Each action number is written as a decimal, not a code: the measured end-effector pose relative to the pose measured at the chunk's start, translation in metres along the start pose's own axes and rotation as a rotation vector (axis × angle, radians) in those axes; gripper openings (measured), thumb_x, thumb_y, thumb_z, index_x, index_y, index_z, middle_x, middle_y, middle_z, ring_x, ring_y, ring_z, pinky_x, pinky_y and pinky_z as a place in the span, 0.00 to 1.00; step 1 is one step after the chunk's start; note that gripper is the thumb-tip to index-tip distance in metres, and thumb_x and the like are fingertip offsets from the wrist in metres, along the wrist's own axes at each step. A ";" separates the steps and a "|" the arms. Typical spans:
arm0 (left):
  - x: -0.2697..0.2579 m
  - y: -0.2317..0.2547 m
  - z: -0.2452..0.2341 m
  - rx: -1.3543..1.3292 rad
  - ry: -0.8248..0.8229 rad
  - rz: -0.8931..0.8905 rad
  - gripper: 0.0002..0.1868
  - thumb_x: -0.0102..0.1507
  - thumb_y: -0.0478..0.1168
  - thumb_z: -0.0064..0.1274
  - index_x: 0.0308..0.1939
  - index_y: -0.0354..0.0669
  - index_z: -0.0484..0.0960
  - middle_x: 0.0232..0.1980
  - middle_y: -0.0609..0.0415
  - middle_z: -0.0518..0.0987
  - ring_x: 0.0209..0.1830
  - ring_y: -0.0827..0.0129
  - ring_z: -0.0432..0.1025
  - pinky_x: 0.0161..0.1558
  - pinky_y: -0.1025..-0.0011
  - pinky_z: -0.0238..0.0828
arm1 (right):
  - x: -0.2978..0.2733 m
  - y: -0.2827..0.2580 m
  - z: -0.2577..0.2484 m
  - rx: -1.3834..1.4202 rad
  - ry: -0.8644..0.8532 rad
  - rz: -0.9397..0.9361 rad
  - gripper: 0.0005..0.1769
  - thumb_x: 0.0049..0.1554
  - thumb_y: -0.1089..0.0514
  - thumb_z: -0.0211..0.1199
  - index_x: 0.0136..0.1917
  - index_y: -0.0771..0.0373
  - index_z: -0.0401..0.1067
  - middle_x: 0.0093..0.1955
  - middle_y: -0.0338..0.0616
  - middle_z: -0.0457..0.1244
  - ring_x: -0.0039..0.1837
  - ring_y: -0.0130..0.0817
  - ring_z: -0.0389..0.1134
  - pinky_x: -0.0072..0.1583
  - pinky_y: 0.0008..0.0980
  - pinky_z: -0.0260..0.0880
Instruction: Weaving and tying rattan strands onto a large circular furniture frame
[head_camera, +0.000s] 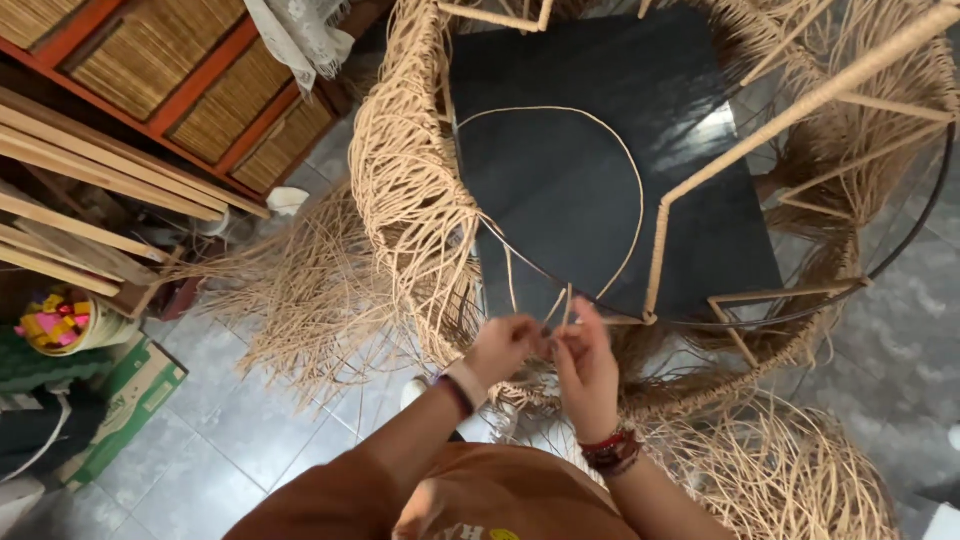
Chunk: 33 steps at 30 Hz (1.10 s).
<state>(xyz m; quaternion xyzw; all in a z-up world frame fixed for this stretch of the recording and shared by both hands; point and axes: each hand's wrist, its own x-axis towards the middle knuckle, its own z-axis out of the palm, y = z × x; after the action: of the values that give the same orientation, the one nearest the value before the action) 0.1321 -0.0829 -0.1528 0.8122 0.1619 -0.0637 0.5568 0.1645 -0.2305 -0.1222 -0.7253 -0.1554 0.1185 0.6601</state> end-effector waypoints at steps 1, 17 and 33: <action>-0.007 -0.009 0.002 -0.002 0.000 -0.004 0.07 0.59 0.41 0.49 0.37 0.57 0.82 0.31 0.62 0.85 0.40 0.56 0.82 0.44 0.60 0.76 | -0.004 -0.002 0.000 0.000 -0.002 0.003 0.38 0.59 0.73 0.53 0.81 0.66 0.50 0.48 0.46 0.65 0.49 0.32 0.67 0.54 0.34 0.71; 0.054 0.045 -0.005 0.669 0.168 0.087 0.11 0.58 0.54 0.53 0.40 0.66 0.69 0.26 0.60 0.82 0.32 0.52 0.82 0.36 0.55 0.78 | 0.020 0.035 -0.044 -0.918 0.023 -0.543 0.11 0.61 0.54 0.62 0.56 0.56 0.76 0.39 0.39 0.66 0.40 0.42 0.71 0.38 0.35 0.72; -0.039 -0.012 0.026 0.035 0.197 -0.028 0.19 0.60 0.58 0.56 0.21 0.53 0.80 0.28 0.49 0.82 0.36 0.45 0.79 0.42 0.56 0.76 | 0.023 -0.002 -0.022 -0.496 -0.131 -0.374 0.03 0.58 0.59 0.68 0.45 0.55 0.82 0.35 0.40 0.70 0.39 0.40 0.73 0.43 0.30 0.72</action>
<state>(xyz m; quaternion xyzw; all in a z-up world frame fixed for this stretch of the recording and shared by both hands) 0.0933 -0.1102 -0.1618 0.8218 0.2262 0.0059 0.5229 0.1939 -0.2423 -0.1171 -0.8139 -0.3525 -0.0001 0.4619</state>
